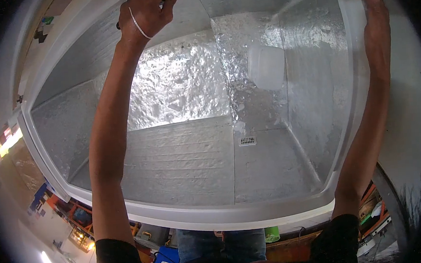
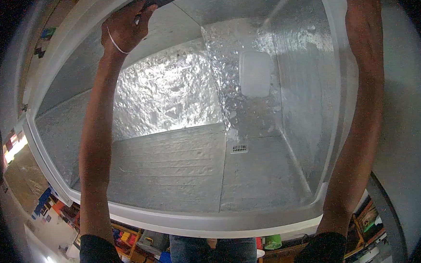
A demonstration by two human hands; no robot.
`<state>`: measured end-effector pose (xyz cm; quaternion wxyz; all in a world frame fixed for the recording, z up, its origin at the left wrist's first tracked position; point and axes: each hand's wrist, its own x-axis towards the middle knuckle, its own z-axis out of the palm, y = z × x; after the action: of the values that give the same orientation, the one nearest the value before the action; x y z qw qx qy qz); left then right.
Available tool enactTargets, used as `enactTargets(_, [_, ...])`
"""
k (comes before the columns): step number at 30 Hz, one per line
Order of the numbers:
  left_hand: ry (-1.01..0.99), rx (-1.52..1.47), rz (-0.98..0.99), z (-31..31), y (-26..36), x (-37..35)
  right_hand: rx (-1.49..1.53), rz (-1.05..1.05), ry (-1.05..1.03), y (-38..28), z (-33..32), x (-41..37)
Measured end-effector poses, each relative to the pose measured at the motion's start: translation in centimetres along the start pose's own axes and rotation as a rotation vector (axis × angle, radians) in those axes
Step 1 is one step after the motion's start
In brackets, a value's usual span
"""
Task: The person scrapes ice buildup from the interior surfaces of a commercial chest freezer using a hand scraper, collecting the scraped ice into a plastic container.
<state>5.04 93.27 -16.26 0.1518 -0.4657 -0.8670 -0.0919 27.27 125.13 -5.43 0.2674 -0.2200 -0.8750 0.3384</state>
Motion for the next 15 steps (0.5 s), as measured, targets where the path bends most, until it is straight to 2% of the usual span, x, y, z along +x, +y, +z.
enactTargets(2, [0.019,-0.038,0.001,0.0,0.1,0.1,0.095,-0.159,-0.167,3.5,-1.2,1.4])
enactTargets(5, [0.017,-0.043,-0.013,0.0,0.1,0.0,0.128,-0.130,-0.166,3.4,-1.1,1.5])
enactTargets(8, [0.038,-0.049,0.010,0.0,0.2,0.2,0.065,-0.204,-0.176,3.1,-1.3,1.4])
enactTargets(11, [0.037,-0.032,0.025,0.1,0.0,0.2,0.100,-0.149,-0.183,4.2,-1.3,1.7])
enactTargets(15, [-0.031,0.033,0.006,0.2,-0.2,0.1,-0.038,-0.067,-0.018,0.3,-0.6,-0.6])
